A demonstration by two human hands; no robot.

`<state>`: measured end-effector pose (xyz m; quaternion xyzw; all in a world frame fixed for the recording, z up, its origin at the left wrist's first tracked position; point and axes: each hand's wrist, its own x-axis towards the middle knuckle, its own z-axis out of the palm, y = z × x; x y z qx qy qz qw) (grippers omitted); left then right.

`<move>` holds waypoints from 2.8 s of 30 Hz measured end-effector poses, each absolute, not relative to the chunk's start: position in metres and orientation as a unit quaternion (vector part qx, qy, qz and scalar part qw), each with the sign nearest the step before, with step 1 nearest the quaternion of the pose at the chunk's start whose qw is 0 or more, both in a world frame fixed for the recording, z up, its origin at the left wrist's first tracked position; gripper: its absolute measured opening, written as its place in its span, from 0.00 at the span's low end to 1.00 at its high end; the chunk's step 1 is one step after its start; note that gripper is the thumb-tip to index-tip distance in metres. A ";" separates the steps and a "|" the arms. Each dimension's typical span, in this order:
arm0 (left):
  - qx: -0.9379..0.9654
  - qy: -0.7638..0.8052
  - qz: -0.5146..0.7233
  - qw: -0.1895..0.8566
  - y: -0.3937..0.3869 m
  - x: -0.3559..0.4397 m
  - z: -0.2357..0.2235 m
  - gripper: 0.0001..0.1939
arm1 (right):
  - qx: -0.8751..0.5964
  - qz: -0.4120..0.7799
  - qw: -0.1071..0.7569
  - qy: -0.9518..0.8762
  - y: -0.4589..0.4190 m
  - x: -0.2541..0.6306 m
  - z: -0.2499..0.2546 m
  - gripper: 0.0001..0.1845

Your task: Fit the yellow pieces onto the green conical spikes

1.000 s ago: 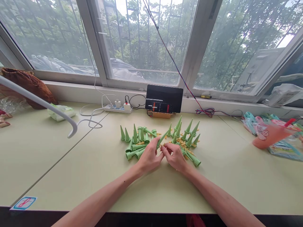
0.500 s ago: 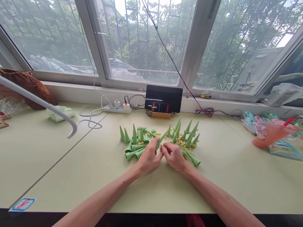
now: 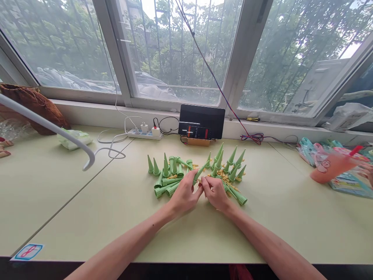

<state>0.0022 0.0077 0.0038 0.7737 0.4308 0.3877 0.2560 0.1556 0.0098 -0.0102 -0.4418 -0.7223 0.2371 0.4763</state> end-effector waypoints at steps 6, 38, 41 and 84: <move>0.771 0.434 0.386 0.261 0.007 0.002 0.004 0.22 | -0.444 0.293 0.477 -0.700 0.009 0.155 -0.009 0.27; 0.771 0.422 0.395 0.267 0.008 0.002 0.004 0.18 | -0.456 0.272 0.464 -0.709 0.008 0.155 -0.007 0.26; 0.772 0.422 0.391 0.270 0.008 0.002 0.004 0.18 | -0.453 0.257 0.463 -0.717 0.009 0.155 -0.007 0.26; 0.759 0.431 0.377 0.311 0.007 0.003 0.003 0.19 | -0.454 0.279 0.489 -0.690 0.009 0.153 -0.011 0.24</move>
